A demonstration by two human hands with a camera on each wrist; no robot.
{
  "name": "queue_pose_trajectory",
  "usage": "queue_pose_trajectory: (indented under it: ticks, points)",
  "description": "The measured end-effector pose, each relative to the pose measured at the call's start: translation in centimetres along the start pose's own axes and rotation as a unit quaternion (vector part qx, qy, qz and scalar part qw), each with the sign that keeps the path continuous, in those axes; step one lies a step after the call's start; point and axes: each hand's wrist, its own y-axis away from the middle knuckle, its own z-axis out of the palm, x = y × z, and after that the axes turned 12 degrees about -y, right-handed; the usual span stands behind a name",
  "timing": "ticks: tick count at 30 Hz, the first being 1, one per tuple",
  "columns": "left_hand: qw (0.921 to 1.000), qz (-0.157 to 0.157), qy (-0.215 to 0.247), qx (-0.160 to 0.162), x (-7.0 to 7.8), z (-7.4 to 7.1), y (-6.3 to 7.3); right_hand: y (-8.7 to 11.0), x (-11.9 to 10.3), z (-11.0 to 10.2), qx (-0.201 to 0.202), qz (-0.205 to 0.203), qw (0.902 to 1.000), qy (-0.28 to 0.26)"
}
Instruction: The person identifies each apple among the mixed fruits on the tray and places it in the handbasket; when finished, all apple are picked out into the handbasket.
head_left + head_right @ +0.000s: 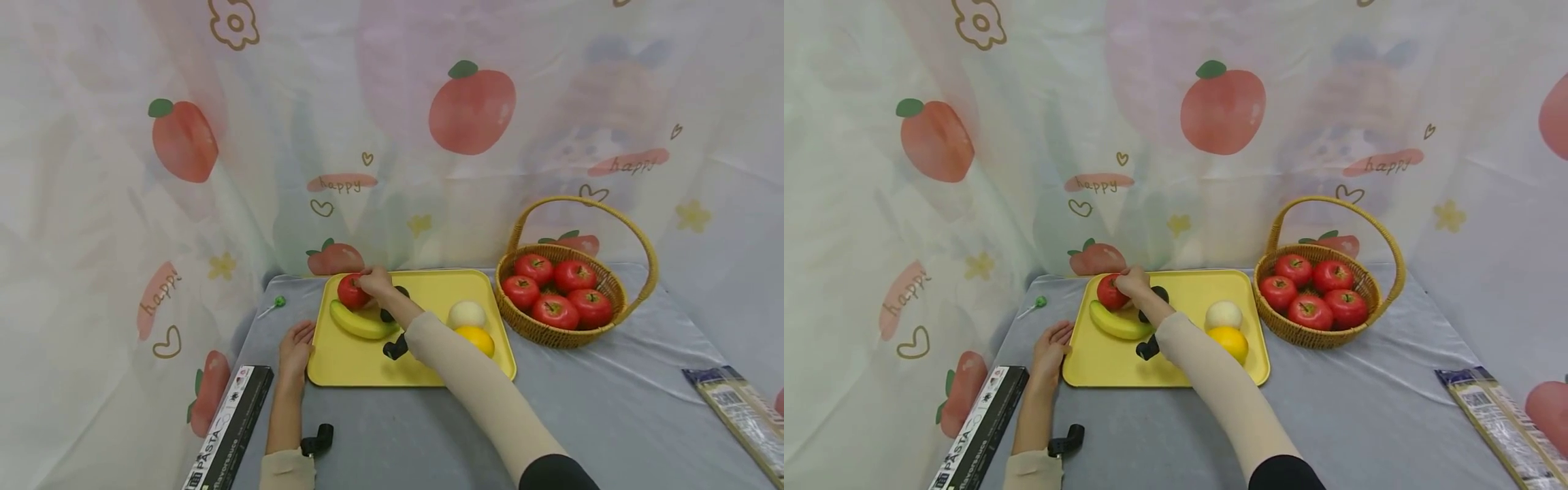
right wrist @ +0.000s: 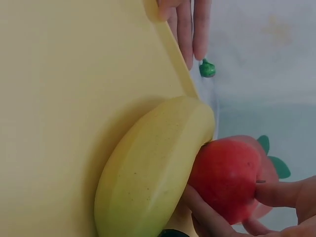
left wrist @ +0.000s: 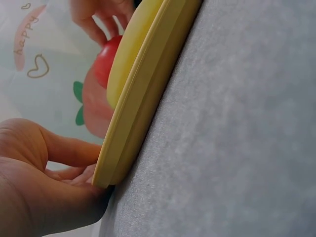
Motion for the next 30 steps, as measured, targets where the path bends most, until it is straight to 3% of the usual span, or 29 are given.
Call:
queue_pose_trajectory:
  ticks: [15, 21, 30]
  points:
    - [1.0, 0.0, 0.002, -0.009, 0.3, 0.2, 0.3, 2.7, -1.2, -0.7, -0.003, 0.001, 1.0, 0.005]
    - [0.9999, -0.009, -0.013, 0.004, 0.3, 0.1, 0.0, 3.9, -2.0, -1.3, -0.026, -0.012, 0.9991, -0.03]
    - [0.9999, -0.002, -0.005, -0.01, 0.2, -0.1, 0.4, 4.4, -2.5, -2.5, -0.062, -0.016, 0.9962, -0.059]
